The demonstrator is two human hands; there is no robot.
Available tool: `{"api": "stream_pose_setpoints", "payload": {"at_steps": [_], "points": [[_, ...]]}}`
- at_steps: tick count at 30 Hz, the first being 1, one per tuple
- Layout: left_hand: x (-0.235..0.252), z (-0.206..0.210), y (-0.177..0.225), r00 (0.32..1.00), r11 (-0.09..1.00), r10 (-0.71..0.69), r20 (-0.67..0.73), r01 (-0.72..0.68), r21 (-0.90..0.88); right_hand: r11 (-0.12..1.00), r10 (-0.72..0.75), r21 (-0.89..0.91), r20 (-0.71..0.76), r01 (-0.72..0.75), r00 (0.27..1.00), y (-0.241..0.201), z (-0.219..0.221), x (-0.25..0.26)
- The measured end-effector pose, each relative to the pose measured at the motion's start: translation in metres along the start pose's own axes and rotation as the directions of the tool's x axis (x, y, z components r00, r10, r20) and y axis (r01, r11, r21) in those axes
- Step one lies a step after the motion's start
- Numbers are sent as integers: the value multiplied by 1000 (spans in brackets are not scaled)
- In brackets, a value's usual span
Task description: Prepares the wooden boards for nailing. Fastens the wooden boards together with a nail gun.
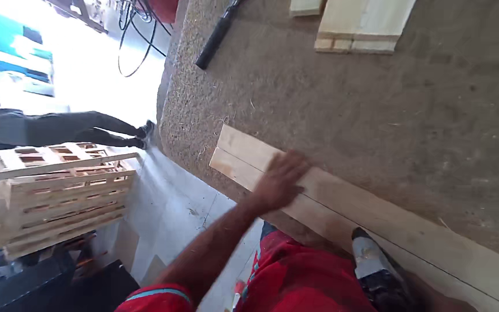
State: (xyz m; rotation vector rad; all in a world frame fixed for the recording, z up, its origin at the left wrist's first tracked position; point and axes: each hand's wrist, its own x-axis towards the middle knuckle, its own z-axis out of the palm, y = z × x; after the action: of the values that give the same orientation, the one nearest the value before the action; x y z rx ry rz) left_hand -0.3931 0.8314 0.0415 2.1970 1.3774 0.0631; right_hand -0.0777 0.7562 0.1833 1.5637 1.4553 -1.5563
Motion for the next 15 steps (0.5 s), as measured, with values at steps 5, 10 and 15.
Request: {"api": "stream_pose_setpoints", "payload": {"at_steps": [5,10,15], "points": [[-19,-132,-191,970,981,-156,187,131,141,994,-105,1,-135,106,985,-131,26,56],[-17,-146,-259,924,987,-55,379,-6,159,997,-70,18,-43,71,997,-264,29,103],[-14,-134,-270,922,997,-3,387,-27,70,999,-28,-24,15,28,1000,-322,24,140]]}}
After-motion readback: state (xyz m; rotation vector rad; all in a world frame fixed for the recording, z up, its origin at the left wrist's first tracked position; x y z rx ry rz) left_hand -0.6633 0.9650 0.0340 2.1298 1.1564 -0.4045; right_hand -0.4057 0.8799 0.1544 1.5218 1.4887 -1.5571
